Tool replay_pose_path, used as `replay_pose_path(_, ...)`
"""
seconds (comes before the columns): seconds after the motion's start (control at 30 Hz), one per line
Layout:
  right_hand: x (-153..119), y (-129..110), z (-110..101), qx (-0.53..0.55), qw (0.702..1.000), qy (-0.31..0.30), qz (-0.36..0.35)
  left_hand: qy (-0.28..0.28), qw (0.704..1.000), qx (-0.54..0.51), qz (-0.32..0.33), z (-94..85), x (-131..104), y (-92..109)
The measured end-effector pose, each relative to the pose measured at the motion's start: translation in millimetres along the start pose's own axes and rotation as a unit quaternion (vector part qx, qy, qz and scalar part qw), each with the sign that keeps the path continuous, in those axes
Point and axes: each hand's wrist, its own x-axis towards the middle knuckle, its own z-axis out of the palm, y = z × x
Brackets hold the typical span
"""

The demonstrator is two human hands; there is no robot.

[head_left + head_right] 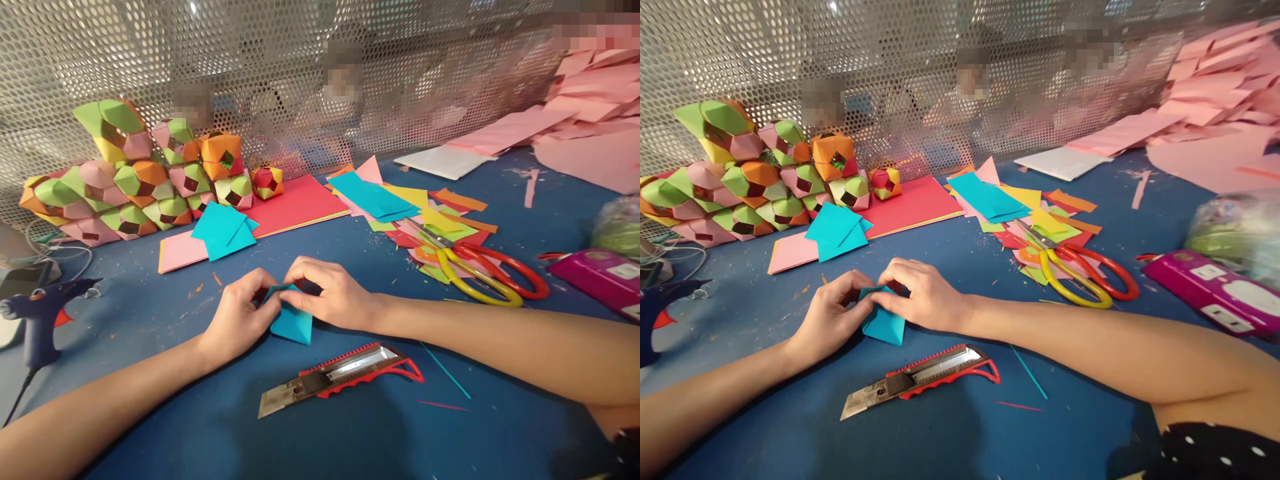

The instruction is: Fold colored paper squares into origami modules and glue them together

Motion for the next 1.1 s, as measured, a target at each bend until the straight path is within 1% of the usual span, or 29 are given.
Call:
replay_pose_path(0.07, 0.3, 1.3, 0.8, -0.011, 1.0, 0.008, 0.02, 0.009, 1.0, -0.002, -0.007, -0.1, -0.1, -0.9)
replay_pose_path(0.13, 0.8, 2.2, 1.2, -0.01, 1.0, 0.009, 0.024, 0.006, 1.0, -0.004, -0.01, 0.1, -0.1, -1.5)
replay_pose_path(0.2, 1.5, 2.5, 0.8, 0.003, 0.999, 0.004, 0.035, 0.01, 1.0, -0.006, -0.009, 0.4, -0.1, -1.8)
replay_pose_path(0.33, 3.0, 2.5, -0.7, 0.023, 0.996, -0.004, 0.081, 0.037, 0.999, -0.011, -0.005, 0.4, -0.6, -2.3)
replay_pose_path(0.53, 3.4, 3.1, -2.0, 0.067, 0.991, -0.018, 0.118, 0.051, 0.998, -0.026, -0.007, 0.3, -0.8, -3.6)
replay_pose_path(0.8, 4.0, 1.4, -2.8, 0.084, 0.991, -0.018, 0.102, 0.087, 0.995, -0.05, -0.004, -0.1, -0.4, -2.6)
replay_pose_path(0.87, 3.6, 1.6, -2.8, 0.07, 0.993, -0.015, 0.091, 0.099, 0.994, -0.053, -0.005, 0.0, -0.1, -2.6)
replay_pose_path(0.97, 2.8, 2.6, -2.7, 0.062, 0.995, -0.018, 0.075, 0.105, 0.993, -0.058, -0.005, 0.1, 0.3, -3.0)
replay_pose_path(1.1, 2.9, 3.9, -2.4, 0.063, 0.995, -0.021, 0.074, 0.109, 0.992, -0.068, -0.01, 0.1, 0.9, -5.1)
